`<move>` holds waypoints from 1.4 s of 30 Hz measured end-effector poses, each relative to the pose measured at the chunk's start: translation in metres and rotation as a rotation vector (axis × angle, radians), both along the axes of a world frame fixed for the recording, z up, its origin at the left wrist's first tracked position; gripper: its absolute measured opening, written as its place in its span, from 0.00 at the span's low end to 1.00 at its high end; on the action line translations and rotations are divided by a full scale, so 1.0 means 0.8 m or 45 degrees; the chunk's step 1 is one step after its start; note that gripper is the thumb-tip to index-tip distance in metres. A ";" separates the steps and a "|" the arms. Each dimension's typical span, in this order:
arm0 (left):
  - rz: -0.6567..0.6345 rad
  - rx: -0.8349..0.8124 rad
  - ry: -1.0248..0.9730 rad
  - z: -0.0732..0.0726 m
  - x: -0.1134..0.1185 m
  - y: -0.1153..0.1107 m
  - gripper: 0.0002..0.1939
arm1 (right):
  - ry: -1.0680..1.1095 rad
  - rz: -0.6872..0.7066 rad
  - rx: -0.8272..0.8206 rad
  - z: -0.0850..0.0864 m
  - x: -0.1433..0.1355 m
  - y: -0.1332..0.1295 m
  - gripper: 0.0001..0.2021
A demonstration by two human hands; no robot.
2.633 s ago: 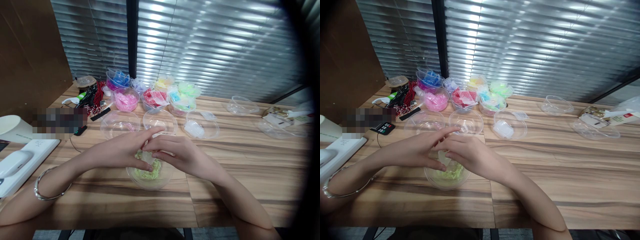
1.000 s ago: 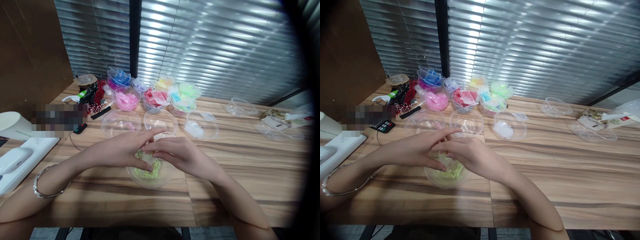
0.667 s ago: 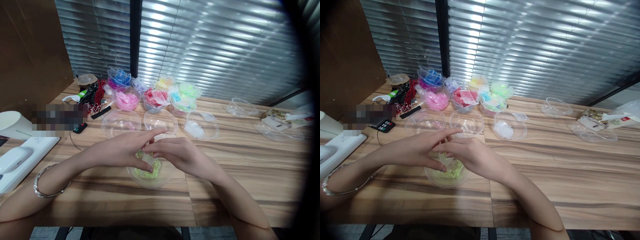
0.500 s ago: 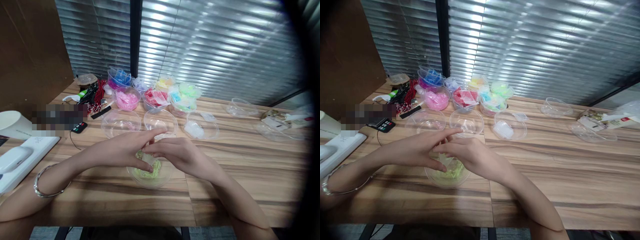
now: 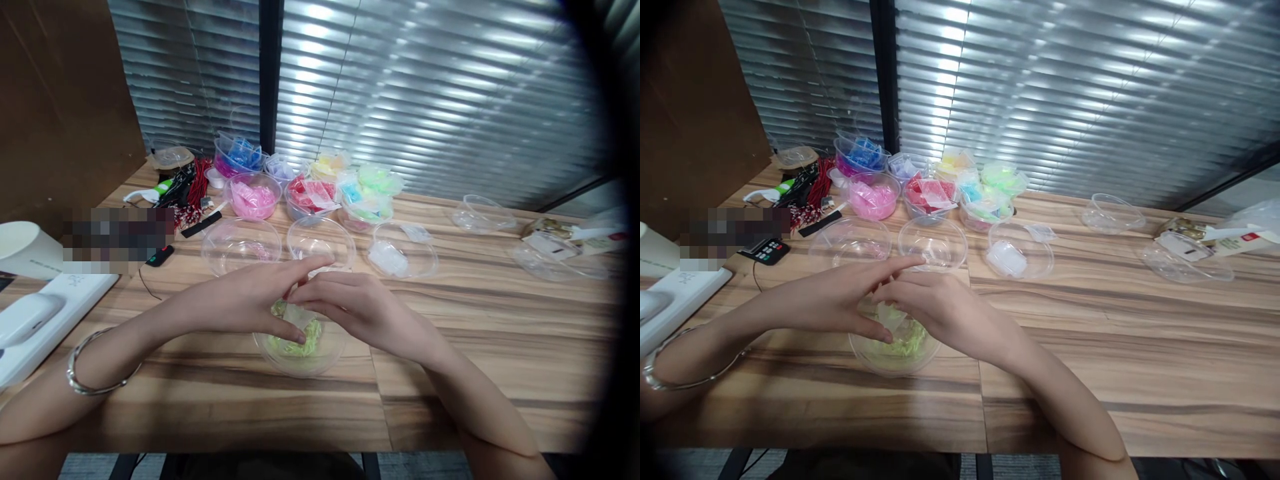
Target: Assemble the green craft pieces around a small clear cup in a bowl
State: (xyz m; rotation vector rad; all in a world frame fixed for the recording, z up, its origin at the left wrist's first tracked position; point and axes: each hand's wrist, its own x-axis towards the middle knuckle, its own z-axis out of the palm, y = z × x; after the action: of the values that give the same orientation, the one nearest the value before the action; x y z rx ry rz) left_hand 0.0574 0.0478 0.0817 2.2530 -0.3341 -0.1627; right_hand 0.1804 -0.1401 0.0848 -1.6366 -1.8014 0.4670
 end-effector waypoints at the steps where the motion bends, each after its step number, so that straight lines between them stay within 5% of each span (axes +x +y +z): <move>1: -0.003 -0.003 -0.008 0.000 0.000 0.000 0.48 | -0.007 -0.001 0.001 0.000 0.000 0.000 0.14; 42: -0.023 0.002 0.035 -0.001 0.001 -0.001 0.47 | 0.042 0.037 -0.087 0.003 -0.002 -0.006 0.23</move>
State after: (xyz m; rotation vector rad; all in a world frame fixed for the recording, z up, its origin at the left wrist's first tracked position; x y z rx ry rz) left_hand 0.0581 0.0467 0.0810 2.2478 -0.3403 -0.2029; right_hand 0.1789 -0.1453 0.0875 -1.6409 -1.8054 0.5714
